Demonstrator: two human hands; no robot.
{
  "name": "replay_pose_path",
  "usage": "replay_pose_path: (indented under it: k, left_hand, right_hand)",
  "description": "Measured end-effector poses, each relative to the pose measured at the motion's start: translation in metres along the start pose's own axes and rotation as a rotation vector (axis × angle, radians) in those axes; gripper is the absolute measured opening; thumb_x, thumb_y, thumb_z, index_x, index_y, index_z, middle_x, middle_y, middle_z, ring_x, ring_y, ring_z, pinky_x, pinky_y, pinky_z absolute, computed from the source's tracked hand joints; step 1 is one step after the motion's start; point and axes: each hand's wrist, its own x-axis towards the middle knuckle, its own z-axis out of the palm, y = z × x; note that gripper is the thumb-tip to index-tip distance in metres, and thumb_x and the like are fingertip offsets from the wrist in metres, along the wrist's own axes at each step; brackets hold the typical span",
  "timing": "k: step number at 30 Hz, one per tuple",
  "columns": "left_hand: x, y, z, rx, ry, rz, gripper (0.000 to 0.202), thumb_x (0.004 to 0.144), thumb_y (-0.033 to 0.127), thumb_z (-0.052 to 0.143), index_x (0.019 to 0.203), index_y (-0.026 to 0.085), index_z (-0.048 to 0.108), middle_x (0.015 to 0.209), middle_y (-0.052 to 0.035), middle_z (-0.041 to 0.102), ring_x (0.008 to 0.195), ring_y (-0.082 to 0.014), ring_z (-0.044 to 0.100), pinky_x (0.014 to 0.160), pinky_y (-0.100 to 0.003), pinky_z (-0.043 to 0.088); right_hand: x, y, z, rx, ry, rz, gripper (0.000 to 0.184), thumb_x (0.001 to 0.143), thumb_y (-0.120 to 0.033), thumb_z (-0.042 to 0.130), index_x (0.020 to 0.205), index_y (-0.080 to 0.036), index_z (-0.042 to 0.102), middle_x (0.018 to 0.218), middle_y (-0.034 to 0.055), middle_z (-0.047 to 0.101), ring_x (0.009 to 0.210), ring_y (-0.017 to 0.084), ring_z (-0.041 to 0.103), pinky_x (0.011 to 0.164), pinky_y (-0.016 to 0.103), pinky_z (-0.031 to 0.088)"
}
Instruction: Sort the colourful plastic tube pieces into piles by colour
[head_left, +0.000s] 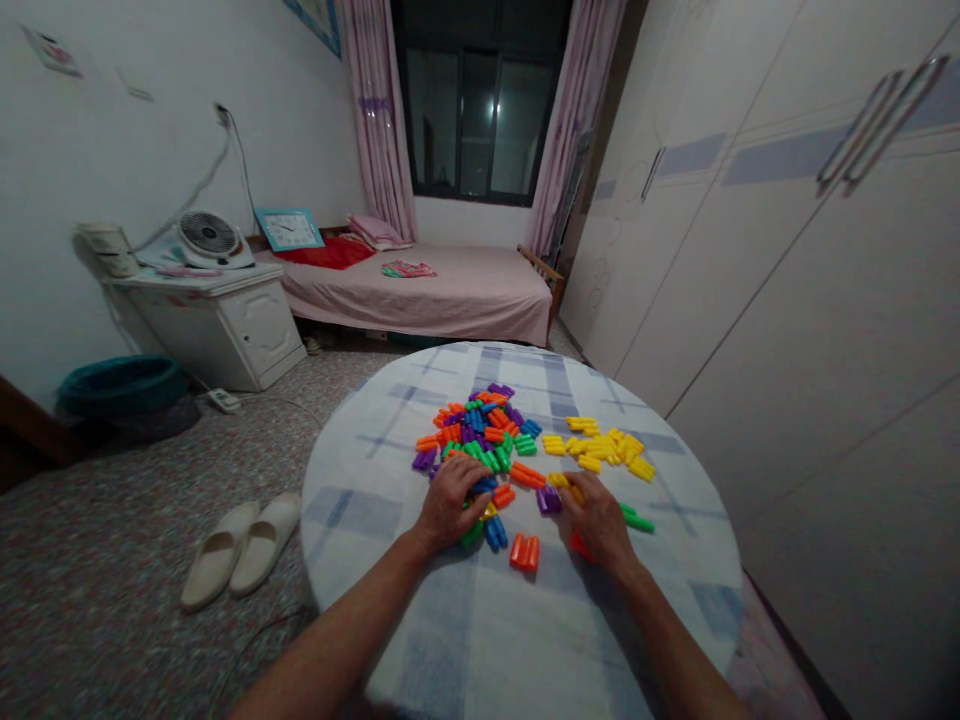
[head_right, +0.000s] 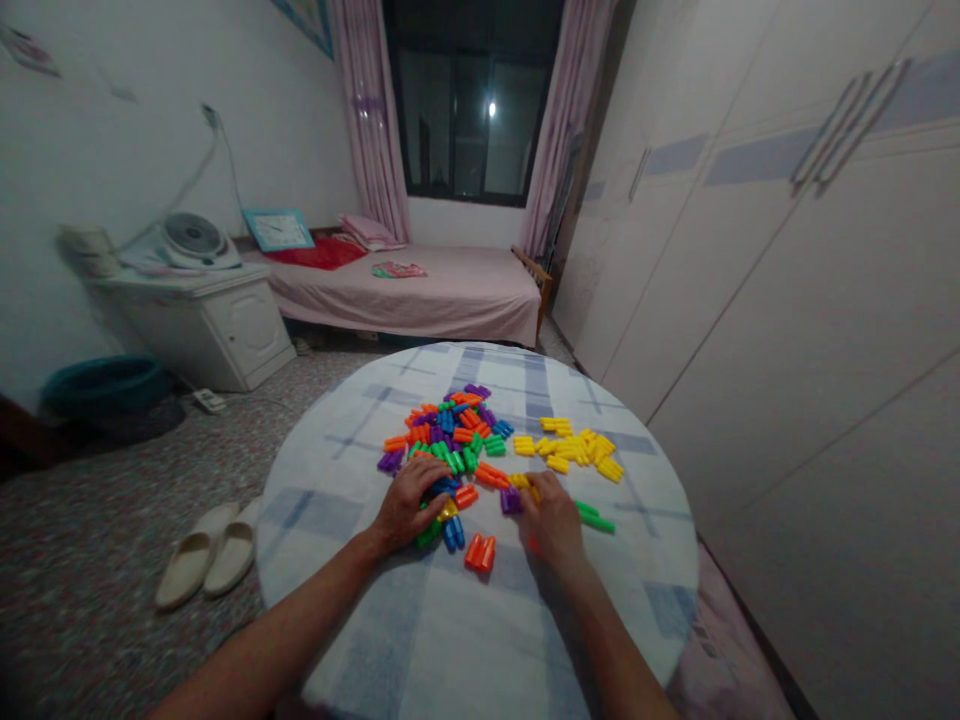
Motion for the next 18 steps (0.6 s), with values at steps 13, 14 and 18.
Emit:
replay_pose_path:
  k: [13, 14, 18]
  left_hand:
    - [-0.004, -0.036, -0.002, 0.131, 0.408, -0.502, 0.028, 0.091, 0.027, 0.039, 0.111, 0.02, 0.057, 0.116, -0.0087, 0.058, 0.113, -0.0211, 0.05, 0.101, -0.039, 0.04]
    - [-0.004, -0.039, -0.001, 0.139, 0.407, -0.544, 0.028, 0.09, 0.028, 0.039, 0.111, 0.02, 0.057, 0.116, -0.009, 0.058, 0.113, -0.0213, 0.05, 0.101, -0.039, 0.039]
    - [-0.006, -0.049, 0.005, 0.077, 0.389, -0.632, 0.03, 0.09, 0.03, 0.038, 0.112, 0.019, 0.056, 0.117, -0.0091, 0.058, 0.113, -0.0202, 0.052, 0.101, -0.036, 0.041]
  right_hand:
    - [0.004, -0.056, 0.015, 0.098, -0.097, -0.185, 0.023, 0.085, -0.026, 0.049, 0.103, -0.021, 0.064, 0.107, 0.0066, 0.063, 0.104, 0.02, 0.052, 0.092, 0.034, 0.038]
    - [0.0, -0.067, 0.019, 0.115, -0.15, -0.246, 0.023, 0.084, -0.024, 0.052, 0.104, -0.022, 0.064, 0.109, 0.0055, 0.063, 0.105, 0.019, 0.052, 0.093, 0.033, 0.037]
    - [-0.003, -0.094, 0.032, 0.013, -0.26, -0.348, 0.036, 0.081, -0.014, 0.051, 0.113, -0.027, 0.061, 0.114, 0.0029, 0.063, 0.111, 0.02, 0.047, 0.095, 0.037, 0.031]
